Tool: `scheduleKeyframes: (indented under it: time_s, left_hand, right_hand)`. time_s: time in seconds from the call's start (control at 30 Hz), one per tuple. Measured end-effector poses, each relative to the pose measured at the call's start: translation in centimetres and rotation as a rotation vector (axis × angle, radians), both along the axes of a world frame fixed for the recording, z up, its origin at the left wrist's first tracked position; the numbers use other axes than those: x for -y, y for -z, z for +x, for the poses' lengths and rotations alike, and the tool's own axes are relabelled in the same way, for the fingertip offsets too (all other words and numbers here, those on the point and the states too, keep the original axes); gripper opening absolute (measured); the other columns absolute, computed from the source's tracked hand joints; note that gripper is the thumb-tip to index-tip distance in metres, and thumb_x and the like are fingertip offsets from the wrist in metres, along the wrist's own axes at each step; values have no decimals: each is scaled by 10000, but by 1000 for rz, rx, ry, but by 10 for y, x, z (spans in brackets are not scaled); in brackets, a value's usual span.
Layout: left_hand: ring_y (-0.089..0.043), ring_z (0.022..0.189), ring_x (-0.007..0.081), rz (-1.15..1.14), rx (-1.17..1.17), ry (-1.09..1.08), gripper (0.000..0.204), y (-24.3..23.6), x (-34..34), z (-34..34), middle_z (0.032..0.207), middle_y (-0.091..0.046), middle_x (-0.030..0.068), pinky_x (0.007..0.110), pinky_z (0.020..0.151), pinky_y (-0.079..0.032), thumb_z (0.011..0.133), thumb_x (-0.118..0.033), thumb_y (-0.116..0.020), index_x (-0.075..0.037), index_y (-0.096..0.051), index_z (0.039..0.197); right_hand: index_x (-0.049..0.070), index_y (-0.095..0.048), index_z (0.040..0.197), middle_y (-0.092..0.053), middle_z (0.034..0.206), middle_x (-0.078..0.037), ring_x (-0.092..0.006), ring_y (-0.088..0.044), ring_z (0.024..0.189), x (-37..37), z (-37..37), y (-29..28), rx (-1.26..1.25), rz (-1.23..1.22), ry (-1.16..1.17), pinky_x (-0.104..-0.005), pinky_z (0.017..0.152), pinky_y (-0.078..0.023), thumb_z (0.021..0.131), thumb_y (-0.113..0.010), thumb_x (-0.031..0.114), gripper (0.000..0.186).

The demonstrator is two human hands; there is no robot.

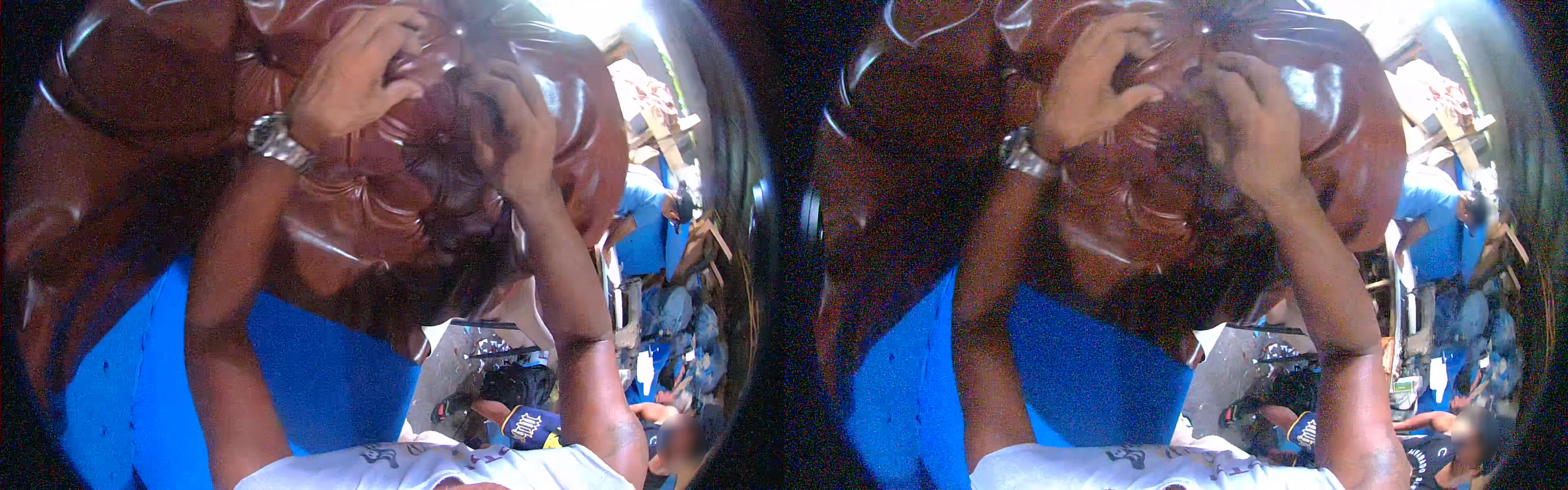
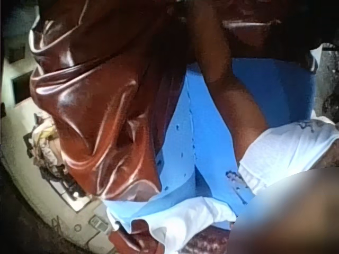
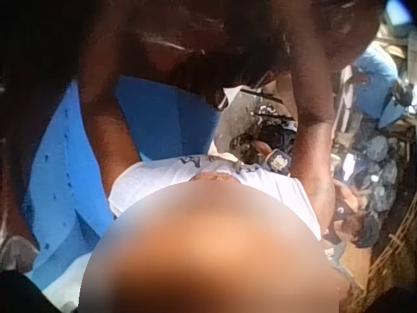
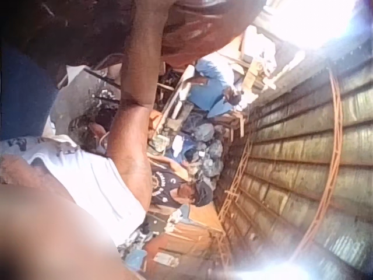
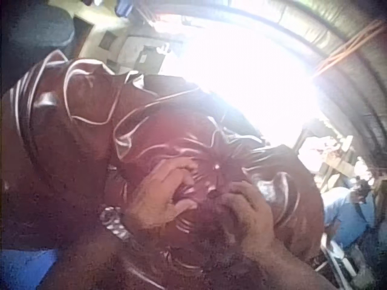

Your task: Secure a leather cover to a tufted sofa using upholstery needles and twine.

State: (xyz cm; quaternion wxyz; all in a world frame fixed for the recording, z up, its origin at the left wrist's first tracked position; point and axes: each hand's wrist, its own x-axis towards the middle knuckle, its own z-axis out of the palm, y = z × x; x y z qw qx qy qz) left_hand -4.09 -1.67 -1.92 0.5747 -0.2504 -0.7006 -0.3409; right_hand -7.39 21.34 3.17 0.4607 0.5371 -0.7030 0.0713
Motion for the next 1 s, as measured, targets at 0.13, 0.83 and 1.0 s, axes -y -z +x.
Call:
scheduleKeyframes:
  time_s: [0.13,0.83,1.0]
  left_hand:
    - [-620,1124,307,-93,33,220,210,-10,29,7,1143,-687,103,406,978,-495,846,-115,-732,-27,-718,1035]
    - [-598,949,302,-278,-7,-288,150,-20,4,-3,1006,-616,81,429,832,-502,841,-139,-704,-81,-654,970]
    - [-588,1137,330,-138,-59,-169,326,28,11,-4,1219,-635,115,477,978,-474,865,-218,-721,-89,-658,1158]
  right_hand:
    - [82,-712,1161,-685,1212,-107,-383,-642,1134,2,17,-39,159,45,97,-448,945,-535,795,-724,120,368]
    - [84,-635,1099,-627,1177,-128,-367,-604,1104,25,20,-2,27,199,204,-522,915,-495,781,-682,140,326]
    - [94,-631,1220,-634,1240,-112,-355,-599,1167,-11,48,75,186,492,225,-532,977,-471,858,-599,135,366]
